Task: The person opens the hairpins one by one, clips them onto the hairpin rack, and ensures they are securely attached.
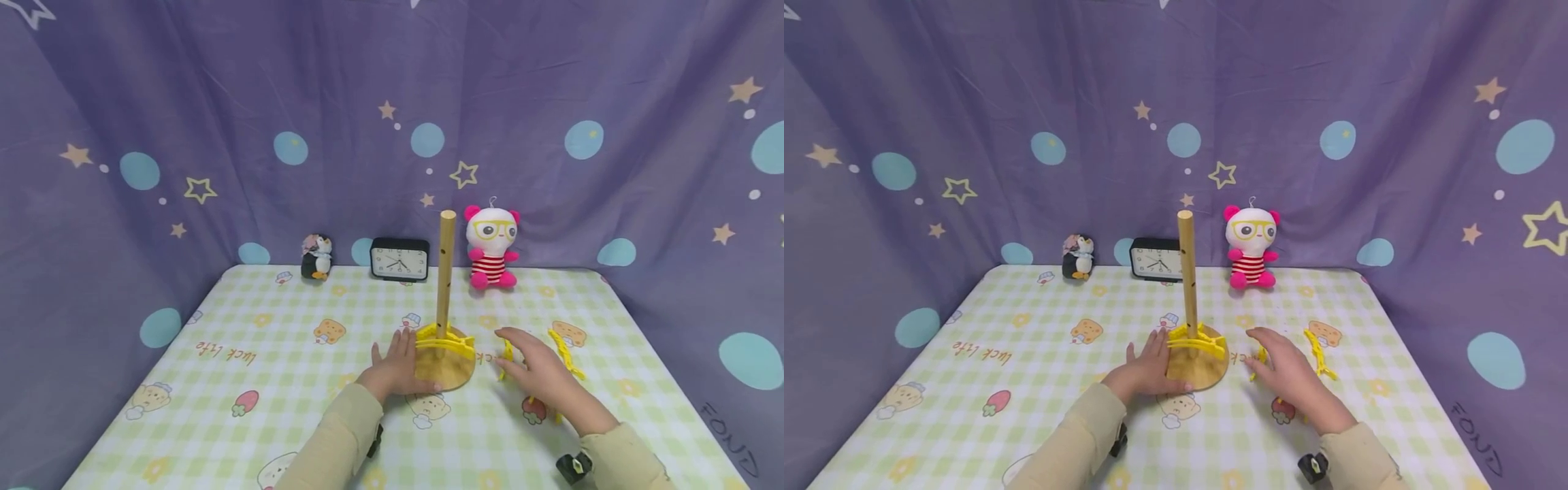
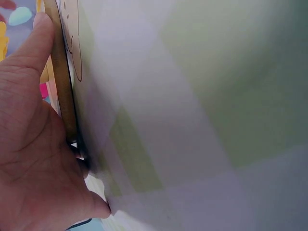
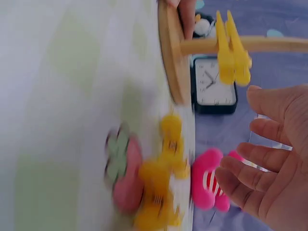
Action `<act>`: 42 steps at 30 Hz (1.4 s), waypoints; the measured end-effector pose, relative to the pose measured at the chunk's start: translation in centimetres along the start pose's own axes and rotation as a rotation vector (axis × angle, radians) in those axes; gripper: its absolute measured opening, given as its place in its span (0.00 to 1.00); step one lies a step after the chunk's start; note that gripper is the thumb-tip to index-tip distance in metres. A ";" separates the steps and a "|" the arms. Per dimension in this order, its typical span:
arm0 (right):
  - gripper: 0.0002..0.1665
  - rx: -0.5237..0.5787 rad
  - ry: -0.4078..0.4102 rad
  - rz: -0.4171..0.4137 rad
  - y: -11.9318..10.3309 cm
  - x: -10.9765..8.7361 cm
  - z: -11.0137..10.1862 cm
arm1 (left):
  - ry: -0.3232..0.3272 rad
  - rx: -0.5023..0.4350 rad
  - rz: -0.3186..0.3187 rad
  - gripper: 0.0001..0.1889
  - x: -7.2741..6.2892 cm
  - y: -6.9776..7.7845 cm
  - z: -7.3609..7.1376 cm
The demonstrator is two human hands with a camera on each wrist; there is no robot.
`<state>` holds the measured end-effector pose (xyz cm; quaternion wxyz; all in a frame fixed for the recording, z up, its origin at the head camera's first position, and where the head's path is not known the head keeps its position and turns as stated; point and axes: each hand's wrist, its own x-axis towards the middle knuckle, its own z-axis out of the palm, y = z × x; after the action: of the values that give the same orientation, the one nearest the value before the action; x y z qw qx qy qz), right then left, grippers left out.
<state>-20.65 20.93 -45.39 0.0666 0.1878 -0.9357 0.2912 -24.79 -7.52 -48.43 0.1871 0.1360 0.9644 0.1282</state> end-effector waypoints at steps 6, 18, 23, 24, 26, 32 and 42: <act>0.30 -0.011 -0.005 0.078 1.7 -1.2 -1.5 | -0.002 0.012 -0.012 0.68 0.9 -0.5 0.7; 0.34 -0.097 0.012 0.166 4.9 -3.3 -3.6 | 0.015 0.011 -0.010 0.67 1.0 -0.5 0.9; 0.36 -0.132 0.027 0.212 6.3 -4.1 -3.9 | 0.013 0.005 -0.015 0.67 0.8 -0.3 0.7; 0.36 -0.139 0.027 0.222 6.6 -4.2 -4.0 | 0.013 0.002 -0.016 0.67 0.8 -0.3 0.7; 0.37 -0.152 0.016 0.246 7.0 -4.4 -4.0 | 0.013 -0.003 -0.019 0.67 0.7 -0.2 0.6; 0.44 -0.142 -0.073 0.327 7.7 -4.2 -3.7 | 0.016 -0.004 -0.017 0.67 0.6 -0.3 0.5; 0.47 -0.140 -0.137 0.312 8.9 -3.5 -3.8 | 0.015 -0.007 -0.013 0.67 0.6 -0.3 0.6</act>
<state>-20.86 30.90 -47.74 -0.0306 0.0547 -0.9738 0.2188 -25.11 -7.49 -49.29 0.1811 0.1282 0.9662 0.1313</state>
